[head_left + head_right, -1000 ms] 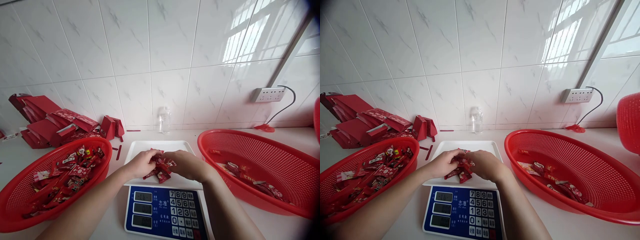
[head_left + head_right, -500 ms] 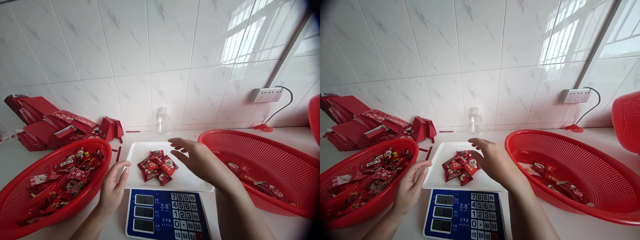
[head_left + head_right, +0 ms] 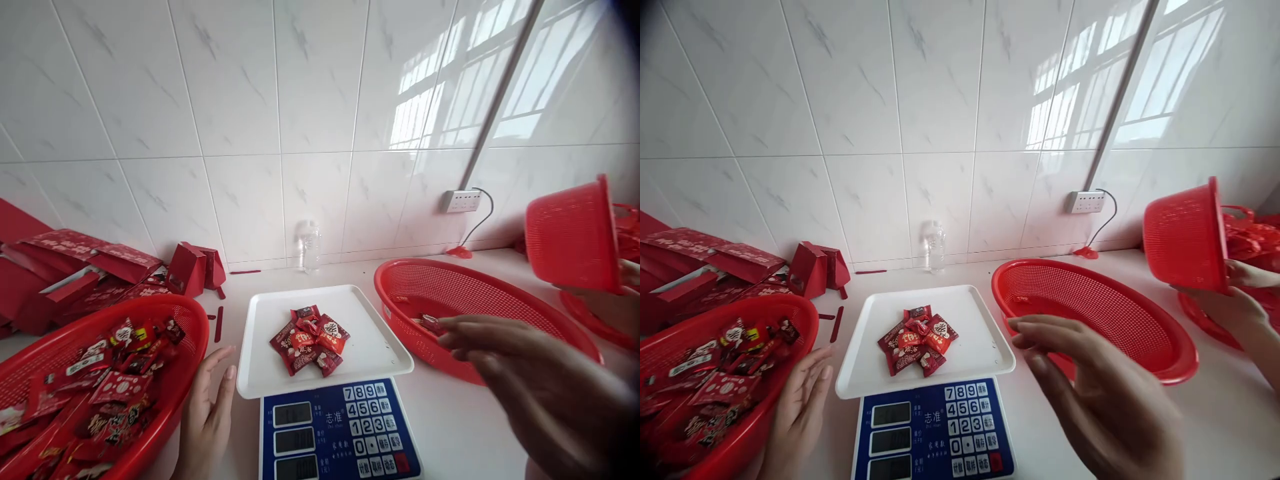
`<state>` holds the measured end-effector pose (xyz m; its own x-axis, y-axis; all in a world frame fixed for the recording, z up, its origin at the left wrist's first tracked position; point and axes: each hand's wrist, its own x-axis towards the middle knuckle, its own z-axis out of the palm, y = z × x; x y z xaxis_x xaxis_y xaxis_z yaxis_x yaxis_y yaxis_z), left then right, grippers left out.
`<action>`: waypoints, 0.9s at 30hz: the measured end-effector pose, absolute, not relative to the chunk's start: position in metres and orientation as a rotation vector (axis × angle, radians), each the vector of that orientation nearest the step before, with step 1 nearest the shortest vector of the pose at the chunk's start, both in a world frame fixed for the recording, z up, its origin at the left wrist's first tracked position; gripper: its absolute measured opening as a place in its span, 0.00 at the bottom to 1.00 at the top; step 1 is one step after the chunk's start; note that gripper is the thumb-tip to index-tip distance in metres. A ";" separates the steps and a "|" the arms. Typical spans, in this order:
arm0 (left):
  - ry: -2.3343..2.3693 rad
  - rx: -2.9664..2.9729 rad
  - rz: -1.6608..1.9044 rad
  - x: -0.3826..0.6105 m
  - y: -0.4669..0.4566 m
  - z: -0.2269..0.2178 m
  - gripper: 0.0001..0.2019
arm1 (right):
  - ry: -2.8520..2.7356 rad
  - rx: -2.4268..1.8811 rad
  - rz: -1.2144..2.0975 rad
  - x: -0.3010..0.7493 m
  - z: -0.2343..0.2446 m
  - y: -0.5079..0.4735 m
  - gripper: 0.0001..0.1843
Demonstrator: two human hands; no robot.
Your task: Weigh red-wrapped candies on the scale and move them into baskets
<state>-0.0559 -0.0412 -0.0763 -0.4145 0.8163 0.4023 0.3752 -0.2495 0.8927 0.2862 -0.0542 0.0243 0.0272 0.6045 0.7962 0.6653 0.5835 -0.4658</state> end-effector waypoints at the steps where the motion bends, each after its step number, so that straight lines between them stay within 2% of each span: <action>1: 1.653 1.416 1.712 -0.056 -0.043 -0.074 0.24 | -1.640 -1.119 -0.085 0.287 0.015 -0.052 0.08; 5: 1.693 1.336 1.685 -0.058 -0.045 -0.063 0.28 | -1.587 -1.413 0.076 0.296 -0.031 -0.047 0.10; 9: 1.683 1.348 1.652 -0.059 -0.042 -0.060 0.30 | -1.462 -1.612 0.197 0.313 -0.061 -0.050 0.18; 13: 1.627 1.425 1.679 -0.061 -0.036 -0.069 0.28 | -1.487 -1.630 0.312 0.316 -0.069 -0.044 0.22; 19: 1.655 1.608 1.657 -0.066 -0.026 -0.082 0.26 | -1.581 -1.520 0.474 0.300 -0.073 -0.029 0.22; 27: 1.644 1.469 1.674 -0.057 -0.030 -0.076 0.27 | -1.539 -1.475 0.562 0.310 -0.091 -0.016 0.24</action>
